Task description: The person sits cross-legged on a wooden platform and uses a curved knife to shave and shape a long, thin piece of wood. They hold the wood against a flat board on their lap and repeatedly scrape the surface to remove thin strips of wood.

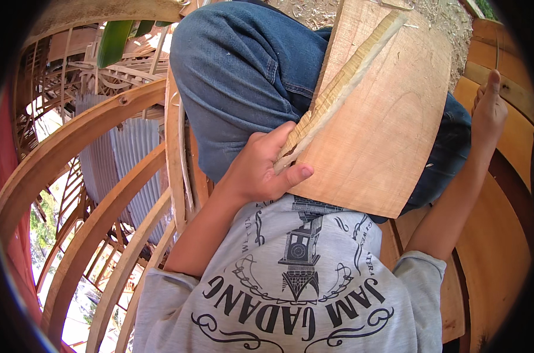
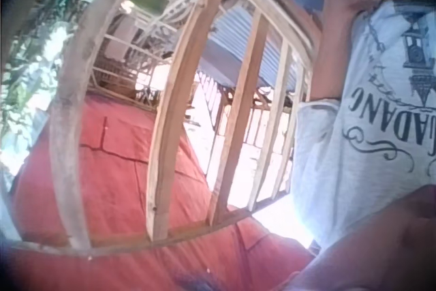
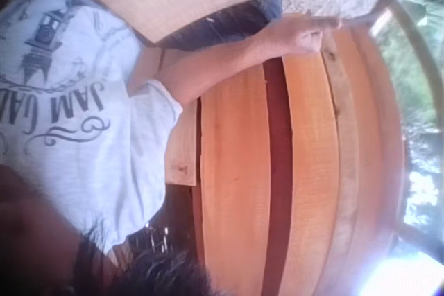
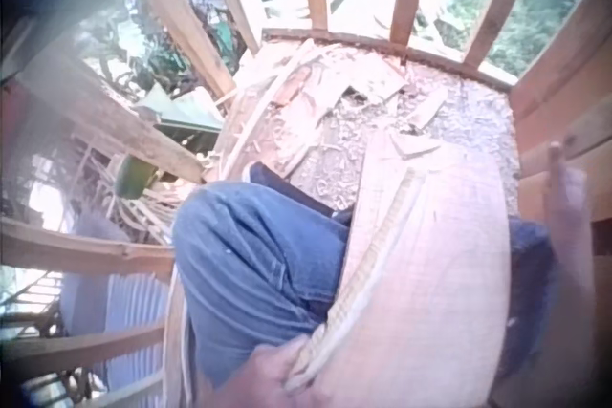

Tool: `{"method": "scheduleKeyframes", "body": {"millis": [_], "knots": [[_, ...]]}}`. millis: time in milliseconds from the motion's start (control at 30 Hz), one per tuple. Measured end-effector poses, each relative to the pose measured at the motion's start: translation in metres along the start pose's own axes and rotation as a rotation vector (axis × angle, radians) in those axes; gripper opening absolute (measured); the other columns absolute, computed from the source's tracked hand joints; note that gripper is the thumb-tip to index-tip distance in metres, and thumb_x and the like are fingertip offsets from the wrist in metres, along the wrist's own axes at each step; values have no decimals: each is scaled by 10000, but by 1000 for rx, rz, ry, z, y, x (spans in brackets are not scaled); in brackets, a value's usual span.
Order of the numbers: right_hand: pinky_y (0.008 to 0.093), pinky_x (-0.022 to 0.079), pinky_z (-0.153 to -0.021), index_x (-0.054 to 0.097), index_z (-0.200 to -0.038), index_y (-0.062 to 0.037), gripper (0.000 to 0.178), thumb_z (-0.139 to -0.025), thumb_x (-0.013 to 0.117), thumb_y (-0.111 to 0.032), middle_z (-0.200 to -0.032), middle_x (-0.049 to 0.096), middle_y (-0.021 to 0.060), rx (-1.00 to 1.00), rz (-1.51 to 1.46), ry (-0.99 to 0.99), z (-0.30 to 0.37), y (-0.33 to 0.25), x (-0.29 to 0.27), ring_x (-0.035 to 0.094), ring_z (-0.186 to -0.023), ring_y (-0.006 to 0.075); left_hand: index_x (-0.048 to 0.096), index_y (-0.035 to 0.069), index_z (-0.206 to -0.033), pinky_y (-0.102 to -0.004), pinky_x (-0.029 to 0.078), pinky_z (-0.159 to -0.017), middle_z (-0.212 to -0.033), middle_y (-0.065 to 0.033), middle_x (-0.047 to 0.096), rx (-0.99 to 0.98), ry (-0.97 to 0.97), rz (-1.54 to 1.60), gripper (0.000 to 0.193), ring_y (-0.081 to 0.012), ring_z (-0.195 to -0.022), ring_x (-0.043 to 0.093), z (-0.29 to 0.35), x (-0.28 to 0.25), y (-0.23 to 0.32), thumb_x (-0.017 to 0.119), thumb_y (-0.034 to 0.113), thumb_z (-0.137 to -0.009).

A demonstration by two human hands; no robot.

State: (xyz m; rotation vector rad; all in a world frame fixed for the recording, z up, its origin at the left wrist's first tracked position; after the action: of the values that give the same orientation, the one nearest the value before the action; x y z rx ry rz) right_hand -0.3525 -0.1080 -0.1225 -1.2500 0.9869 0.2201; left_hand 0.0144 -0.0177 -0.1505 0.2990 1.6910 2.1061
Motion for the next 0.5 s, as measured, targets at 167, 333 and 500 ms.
{"method": "scheduleKeyframes", "body": {"millis": [167,333,500], "knots": [[254,154,-435,318,-545,-98,599,-915,472,-542,-531,260,-61,58,-45,-57,50,-13,16,222,-464,52,541,-54,-1008,-280,422,-526,-602,-99,520,-2,-23,-39,460,-162,-532,554,1,-1,-8,709,294,-759],[208,217,-426,497,-625,-66,453,-884,601,-423,-514,323,-63,276,-61,-11,55,5,1,297,-456,31,543,-50,-1072,-274,447,-594,-688,-70,587,-22,-71,-8,440,-115,-641,575,-2,-1,3,710,216,-764],[188,287,-424,591,-835,-40,195,-849,640,-228,-565,414,-48,298,-213,-154,47,22,5,372,-467,24,533,-57,-1134,-260,470,-713,-836,-113,642,-109,-7,38,435,-118,-779,604,-1,2,1,673,180,-797]]}}
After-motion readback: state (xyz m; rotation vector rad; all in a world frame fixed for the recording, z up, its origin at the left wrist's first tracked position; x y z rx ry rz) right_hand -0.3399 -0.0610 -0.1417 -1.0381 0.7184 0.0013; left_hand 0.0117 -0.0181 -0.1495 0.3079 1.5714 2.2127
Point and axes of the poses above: each hand's wrist, its own z-axis away from the middle knuckle, its own x-axis out of the palm, y = z × x, the point moved 6 cm from there along -z, towards the middle knuckle
